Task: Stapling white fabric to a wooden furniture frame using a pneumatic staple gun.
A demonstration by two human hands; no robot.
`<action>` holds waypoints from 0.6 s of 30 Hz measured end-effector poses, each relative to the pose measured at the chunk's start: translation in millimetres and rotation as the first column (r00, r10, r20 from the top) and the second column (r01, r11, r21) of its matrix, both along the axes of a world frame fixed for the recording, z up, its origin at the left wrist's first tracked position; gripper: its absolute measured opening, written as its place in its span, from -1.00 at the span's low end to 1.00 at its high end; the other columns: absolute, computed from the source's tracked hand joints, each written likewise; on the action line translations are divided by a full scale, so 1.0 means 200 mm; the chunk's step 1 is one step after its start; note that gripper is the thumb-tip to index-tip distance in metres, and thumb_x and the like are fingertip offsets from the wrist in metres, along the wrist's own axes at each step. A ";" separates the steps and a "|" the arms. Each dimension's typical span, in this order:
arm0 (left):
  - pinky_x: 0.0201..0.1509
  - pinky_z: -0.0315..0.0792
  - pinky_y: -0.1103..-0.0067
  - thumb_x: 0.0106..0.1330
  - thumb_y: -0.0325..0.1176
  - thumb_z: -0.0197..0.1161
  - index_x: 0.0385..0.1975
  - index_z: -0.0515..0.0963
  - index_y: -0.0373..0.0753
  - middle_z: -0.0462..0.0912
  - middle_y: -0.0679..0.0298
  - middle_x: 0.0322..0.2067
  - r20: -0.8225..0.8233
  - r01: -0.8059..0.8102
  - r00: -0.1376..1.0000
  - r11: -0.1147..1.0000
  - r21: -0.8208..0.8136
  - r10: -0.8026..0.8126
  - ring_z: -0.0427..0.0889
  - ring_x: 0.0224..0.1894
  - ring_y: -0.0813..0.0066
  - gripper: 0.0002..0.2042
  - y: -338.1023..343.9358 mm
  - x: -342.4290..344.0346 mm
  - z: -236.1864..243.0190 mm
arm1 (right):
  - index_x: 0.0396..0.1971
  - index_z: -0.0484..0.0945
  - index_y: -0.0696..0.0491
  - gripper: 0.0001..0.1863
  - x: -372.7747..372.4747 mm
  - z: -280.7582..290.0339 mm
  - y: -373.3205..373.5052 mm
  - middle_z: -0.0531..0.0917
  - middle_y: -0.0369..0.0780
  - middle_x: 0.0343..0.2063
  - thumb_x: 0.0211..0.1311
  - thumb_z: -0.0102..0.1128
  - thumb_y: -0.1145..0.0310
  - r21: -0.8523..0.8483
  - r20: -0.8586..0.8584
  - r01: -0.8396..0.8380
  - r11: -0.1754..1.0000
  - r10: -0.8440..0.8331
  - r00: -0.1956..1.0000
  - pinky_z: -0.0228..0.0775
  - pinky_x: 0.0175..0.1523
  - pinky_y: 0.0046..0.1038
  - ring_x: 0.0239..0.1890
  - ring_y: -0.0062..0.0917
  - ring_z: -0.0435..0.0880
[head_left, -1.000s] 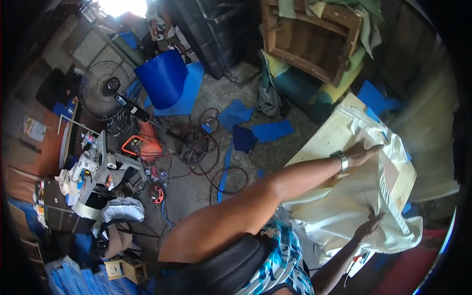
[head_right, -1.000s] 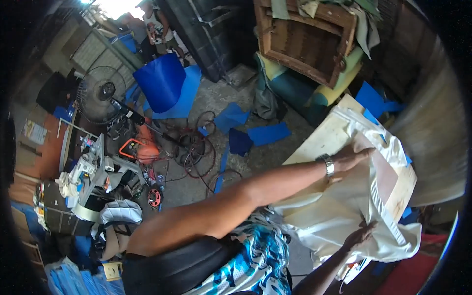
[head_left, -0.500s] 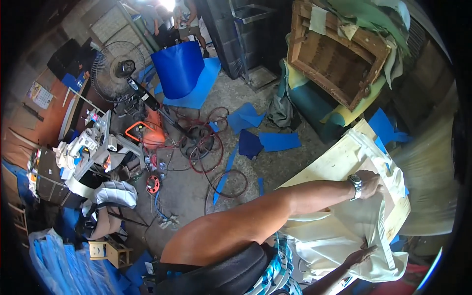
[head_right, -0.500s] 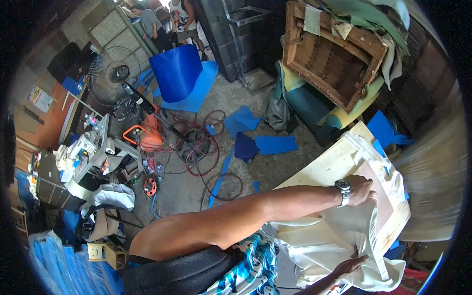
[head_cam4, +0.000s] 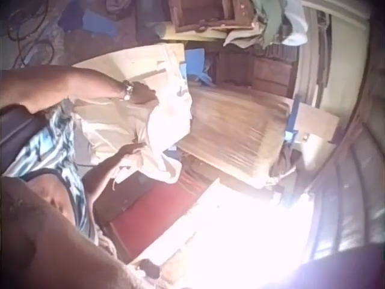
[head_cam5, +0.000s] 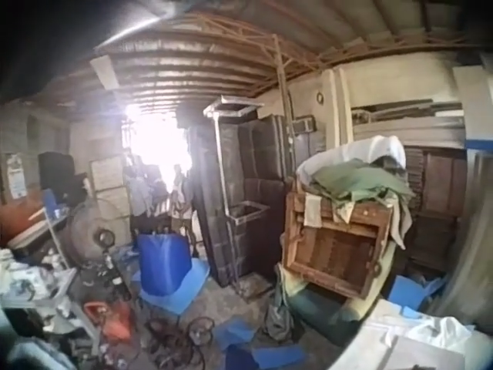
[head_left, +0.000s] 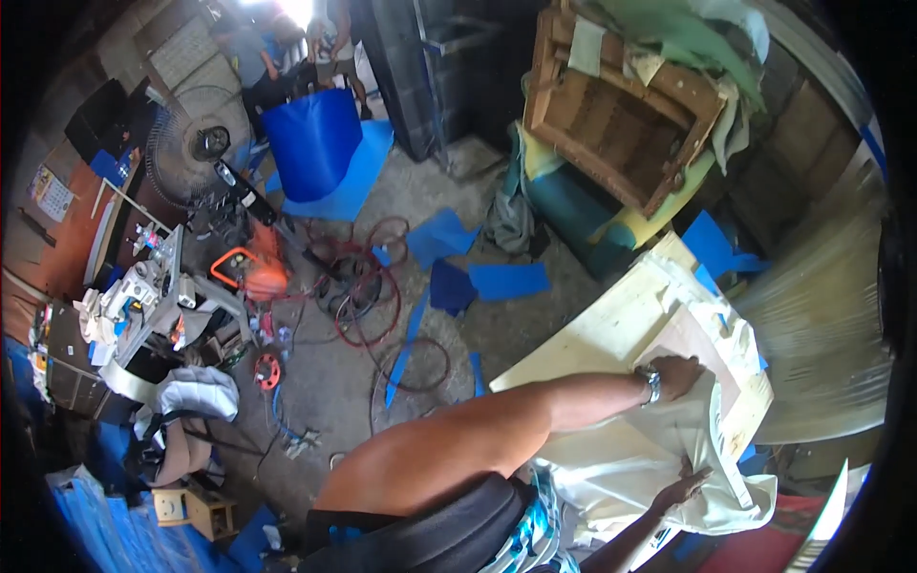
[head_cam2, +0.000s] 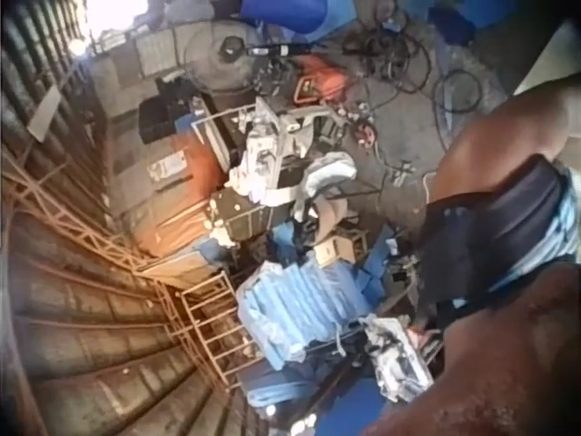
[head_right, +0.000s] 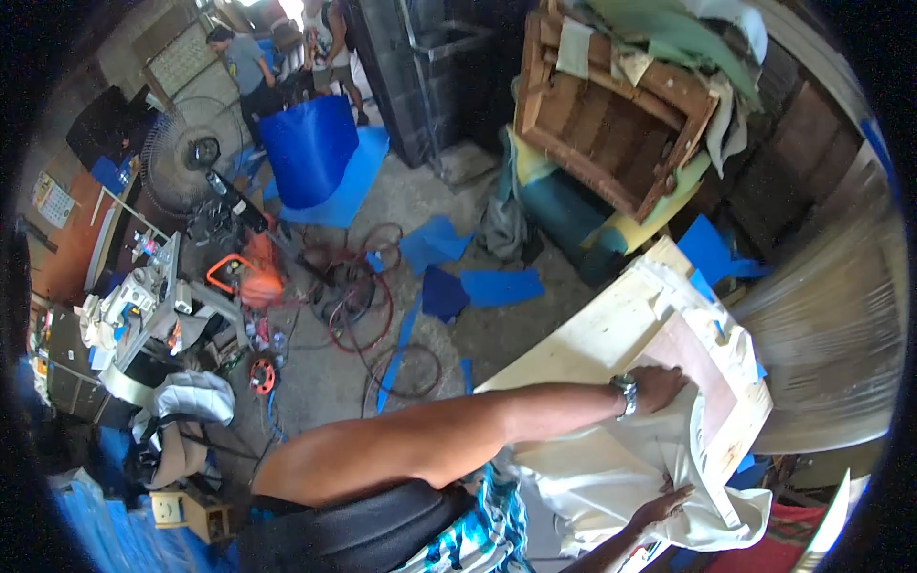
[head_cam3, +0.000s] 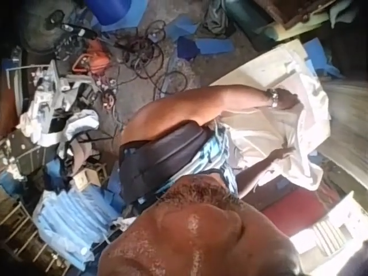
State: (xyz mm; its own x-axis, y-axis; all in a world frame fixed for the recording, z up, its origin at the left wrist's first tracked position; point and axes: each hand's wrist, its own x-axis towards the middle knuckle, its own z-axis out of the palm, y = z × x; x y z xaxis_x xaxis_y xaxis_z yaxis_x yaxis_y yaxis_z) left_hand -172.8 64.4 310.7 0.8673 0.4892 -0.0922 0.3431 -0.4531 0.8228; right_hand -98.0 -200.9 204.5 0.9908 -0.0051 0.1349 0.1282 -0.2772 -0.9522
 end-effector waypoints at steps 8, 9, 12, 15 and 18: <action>0.04 0.44 0.16 0.31 -0.32 0.24 -0.02 0.46 -0.35 0.59 0.00 -0.10 0.528 -0.346 0.839 0.878 0.331 0.132 0.57 -0.03 -0.02 -0.68 0.17 0.04 0.22 | -0.51 0.49 0.20 -0.31 -0.14 0.20 0.01 0.45 -0.25 -0.66 0.54 -0.11 -0.19 0.135 -0.101 -0.143 0.980 0.158 0.982 0.24 -0.16 -0.40 -0.49 -0.51 0.37; 0.10 0.41 0.19 0.29 -0.31 0.28 -0.06 0.47 -0.34 0.58 -0.01 -0.08 0.651 -0.320 0.756 0.908 0.271 0.072 0.54 0.01 -0.03 -0.69 0.10 0.00 0.41 | -0.51 0.49 0.20 -0.31 -0.14 0.20 -0.01 0.45 -0.25 -0.66 0.54 -0.11 -0.19 0.133 -0.104 -0.146 0.980 0.161 0.981 0.24 -0.16 -0.40 -0.49 -0.51 0.37; 0.04 0.44 0.18 0.18 -0.30 0.37 -0.19 0.53 -0.24 0.57 0.06 -0.21 0.843 -0.265 0.534 0.934 0.240 -0.066 0.55 -0.07 0.00 -0.73 -0.20 0.07 0.52 | -0.55 0.47 0.16 -0.29 -0.16 0.28 0.05 0.47 -0.24 -0.66 0.48 -0.06 -0.25 0.108 -0.174 -0.122 0.987 0.140 0.975 0.25 -0.12 -0.39 -0.48 -0.51 0.38; 0.35 0.31 0.15 0.16 -0.06 0.38 -0.18 0.56 -0.28 0.61 0.08 -0.12 0.686 -0.013 0.515 0.796 0.606 -0.514 0.56 0.10 0.11 -0.59 -0.43 0.15 0.45 | -0.47 0.56 0.19 -0.32 -0.11 0.24 0.00 0.58 -0.18 -0.64 0.51 -0.08 -0.20 0.030 -0.068 -0.319 0.947 0.320 0.945 0.35 -0.16 -0.36 -0.50 -0.48 0.49; 0.22 0.37 0.20 0.14 0.20 0.25 -0.42 0.51 -0.21 0.55 0.23 -0.41 0.471 -0.043 0.693 0.621 0.782 -0.546 0.57 -0.20 0.23 -0.51 -0.47 0.21 0.00 | -0.44 0.58 0.20 -0.35 -0.13 0.34 -0.03 0.61 -0.17 -0.63 0.53 -0.07 -0.14 0.053 -0.113 -0.569 0.821 0.571 0.813 0.40 -0.18 -0.36 -0.49 -0.47 0.55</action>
State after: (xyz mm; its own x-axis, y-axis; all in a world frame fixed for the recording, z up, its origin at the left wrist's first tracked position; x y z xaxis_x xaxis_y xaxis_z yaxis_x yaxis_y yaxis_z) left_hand -130.0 -28.6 310.8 0.6465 -0.1174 0.7538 -0.3350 -0.9314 0.1422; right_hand -123.3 -207.7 273.2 0.8252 0.5644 0.0218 0.1451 -0.1745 -0.9739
